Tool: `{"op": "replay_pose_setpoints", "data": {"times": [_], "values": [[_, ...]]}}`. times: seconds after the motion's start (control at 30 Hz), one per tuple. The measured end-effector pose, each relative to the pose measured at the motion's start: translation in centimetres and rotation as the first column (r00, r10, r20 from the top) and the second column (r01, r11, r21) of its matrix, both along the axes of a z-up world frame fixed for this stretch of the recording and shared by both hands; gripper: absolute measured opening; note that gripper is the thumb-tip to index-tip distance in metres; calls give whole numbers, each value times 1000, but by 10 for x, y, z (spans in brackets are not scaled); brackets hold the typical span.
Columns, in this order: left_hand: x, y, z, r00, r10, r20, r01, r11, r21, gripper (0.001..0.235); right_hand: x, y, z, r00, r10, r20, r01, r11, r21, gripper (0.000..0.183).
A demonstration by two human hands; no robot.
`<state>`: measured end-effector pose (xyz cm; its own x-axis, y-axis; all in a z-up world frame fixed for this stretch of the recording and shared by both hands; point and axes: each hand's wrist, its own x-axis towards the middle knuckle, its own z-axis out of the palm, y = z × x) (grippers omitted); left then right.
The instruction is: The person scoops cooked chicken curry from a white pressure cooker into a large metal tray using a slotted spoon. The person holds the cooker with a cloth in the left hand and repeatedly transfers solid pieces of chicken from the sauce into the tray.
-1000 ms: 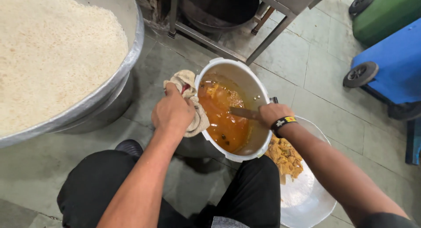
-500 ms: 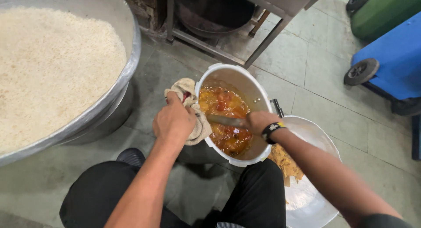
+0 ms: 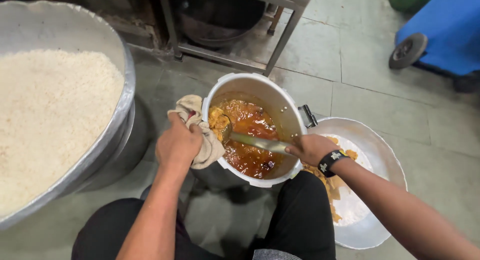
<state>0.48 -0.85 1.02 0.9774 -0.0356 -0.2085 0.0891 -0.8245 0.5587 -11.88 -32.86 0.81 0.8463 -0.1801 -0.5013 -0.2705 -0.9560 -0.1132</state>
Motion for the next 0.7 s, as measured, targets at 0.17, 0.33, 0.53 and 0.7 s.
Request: {"op": "replay_pose_setpoints", "data": {"times": [0.17,0.33,0.53,0.7], "values": [[1,0,-5,999,-30,22,29,999,33,53,4,9,-17,999,-32,9,32,999,20,44],[7,-1,-8,999,-19,38,16,997,73,53,8,19,-21,999,-37,40,37,999,2,44],[0,0,-7,1000,-24,-12,25,999,38,53,-22,14,-12,995,-64,75,62,997,38,40],[-1,0,-5,1000,-28,4,28,999,28,54,-44,8,-4,984,-172,52,168,983,67,42]]}}
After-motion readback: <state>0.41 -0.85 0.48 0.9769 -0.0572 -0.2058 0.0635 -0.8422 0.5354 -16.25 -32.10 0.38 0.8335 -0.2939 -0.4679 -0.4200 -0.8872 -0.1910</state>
